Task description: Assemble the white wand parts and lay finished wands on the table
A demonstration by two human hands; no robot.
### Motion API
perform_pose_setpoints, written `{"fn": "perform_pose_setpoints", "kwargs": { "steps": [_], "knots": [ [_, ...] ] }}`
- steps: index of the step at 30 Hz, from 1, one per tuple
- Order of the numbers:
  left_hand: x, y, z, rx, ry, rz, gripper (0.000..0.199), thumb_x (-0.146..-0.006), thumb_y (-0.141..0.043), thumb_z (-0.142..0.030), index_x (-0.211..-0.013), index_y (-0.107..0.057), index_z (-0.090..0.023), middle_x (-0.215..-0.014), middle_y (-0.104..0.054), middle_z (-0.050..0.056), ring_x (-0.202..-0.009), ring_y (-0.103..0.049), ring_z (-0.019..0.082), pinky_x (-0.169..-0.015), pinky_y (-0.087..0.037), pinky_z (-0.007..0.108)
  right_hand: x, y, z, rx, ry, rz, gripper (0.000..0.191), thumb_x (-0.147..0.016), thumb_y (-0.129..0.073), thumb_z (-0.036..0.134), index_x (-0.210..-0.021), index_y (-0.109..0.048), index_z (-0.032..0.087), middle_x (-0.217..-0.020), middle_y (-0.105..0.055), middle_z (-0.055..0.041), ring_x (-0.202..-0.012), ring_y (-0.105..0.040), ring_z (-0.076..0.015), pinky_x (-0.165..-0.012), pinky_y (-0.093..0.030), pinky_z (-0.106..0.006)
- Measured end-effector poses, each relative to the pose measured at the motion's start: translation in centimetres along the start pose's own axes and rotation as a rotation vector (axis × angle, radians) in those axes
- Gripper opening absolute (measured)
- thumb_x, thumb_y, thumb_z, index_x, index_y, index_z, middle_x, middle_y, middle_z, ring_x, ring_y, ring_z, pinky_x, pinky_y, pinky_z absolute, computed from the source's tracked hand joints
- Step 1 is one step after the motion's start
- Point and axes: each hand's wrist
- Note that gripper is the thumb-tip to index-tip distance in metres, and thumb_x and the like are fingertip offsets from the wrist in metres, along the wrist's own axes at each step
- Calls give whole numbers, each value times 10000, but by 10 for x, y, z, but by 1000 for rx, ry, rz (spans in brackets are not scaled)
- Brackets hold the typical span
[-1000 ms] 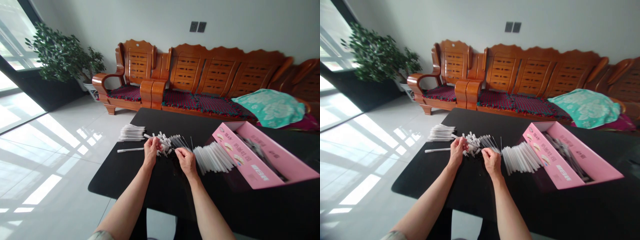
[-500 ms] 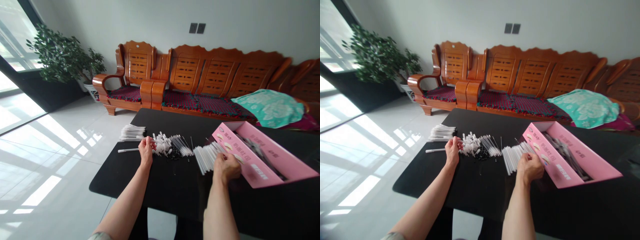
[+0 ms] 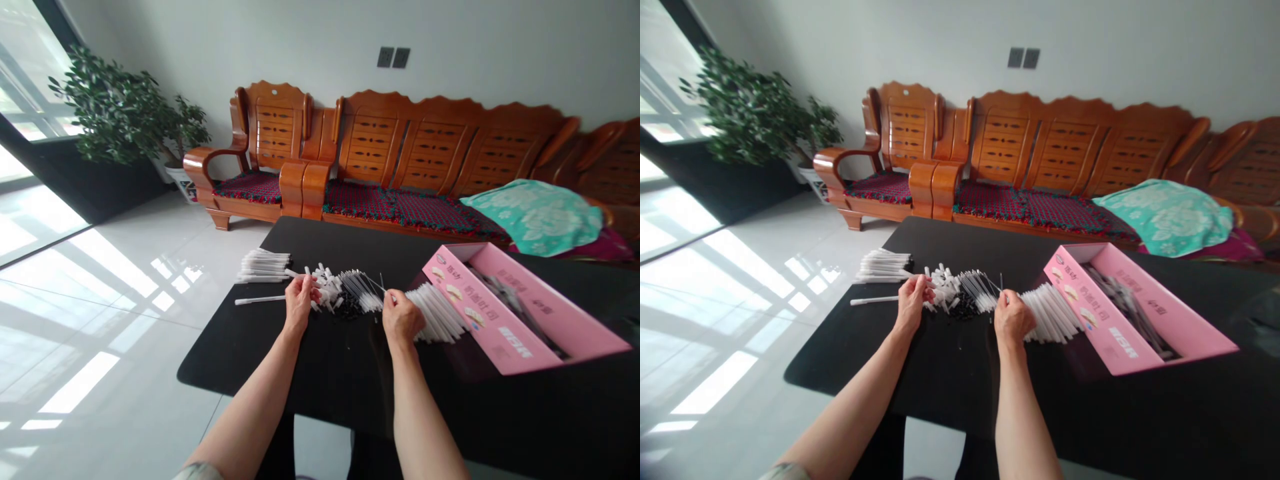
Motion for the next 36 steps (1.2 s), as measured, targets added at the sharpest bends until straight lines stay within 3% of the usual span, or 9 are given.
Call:
{"fn": "perform_pose_setpoints", "kwargs": {
  "steps": [6,9,12,15,19,23,26,32,36],
  "knots": [
    [6,-6,-3,64,104,238,435,-786,-721,-518,-921,-651,-110,-732,-656,36,-542,-609,116,-477,-506,223,2,-4,4,22,19,72,211,-864,-609,306,-925,-785,207,-732,-725,-122,-598,-580,-209,-561,-273,-293],
    [10,-9,-5,60,149,355,418,-773,-739,-504,-923,-646,-125,-751,-663,38,-543,-616,124,-475,-511,234,17,-4,19,-272,145,20,313,-925,-520,367,-960,-761,170,-817,-745,-126,-690,-649,-221,-626,-402,-290],
    [12,-11,-5,30,163,439,389,-758,-761,-481,-869,-645,-127,-721,-660,37,-525,-601,123,-459,-496,229,32,-6,39,-551,351,141,355,-947,-491,408,-1019,-725,151,-932,-746,-123,-795,-683,-210,-729,-484,-286],
    [9,-9,-5,6,141,433,351,-753,-778,-443,-805,-666,-114,-635,-614,12,-491,-544,91,-450,-459,201,40,-8,49,-667,438,263,299,-935,-518,382,-964,-723,167,-881,-742,-90,-786,-686,-198,-745,-503,-279],
    [2,-5,-5,94,116,290,318,-742,-798,-389,-874,-688,-122,-700,-622,-1,-500,-512,59,-446,-420,173,39,-4,47,-748,326,376,296,-937,-516,395,-905,-717,181,-669,-682,-27,-590,-628,-158,-588,-481,-244],
    [5,-6,-6,115,211,376,327,-722,-814,-370,-899,-688,-125,-727,-647,17,-515,-541,74,-463,-435,187,40,3,47,-763,321,386,289,-916,-553,426,-925,-713,185,-831,-719,-65,-719,-647,-180,-658,-496,-262],
    [7,-8,-8,94,242,429,367,-695,-832,-365,-939,-694,-129,-769,-670,34,-537,-563,85,-489,-458,201,41,4,49,-882,226,591,312,-897,-578,459,-961,-711,183,-741,-694,-47,-626,-617,-165,-559,-478,-253],
    [-1,0,-12,122,173,301,415,-781,-735,-500,-961,-717,-126,-796,-655,38,-525,-536,61,-467,-407,178,38,3,46,-1093,45,890,321,-851,-630,467,-871,-673,150,-588,-616,4,-437,-485,-88,-408,-336,-197],
    [2,0,-12,59,211,421,411,-785,-727,-515,-901,-722,-120,-668,-625,26,-517,-550,90,-471,-406,194,38,8,48,-1177,-22,1082,402,-910,-528,528,-879,-625,140,-598,-657,-20,-358,-425,-63,-349,-231,-184]
  ]
}}
Point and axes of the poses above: each hand's wrist, its own x-axis away from the middle knuckle, its own y-axis out of the back of the hand, z = x × y
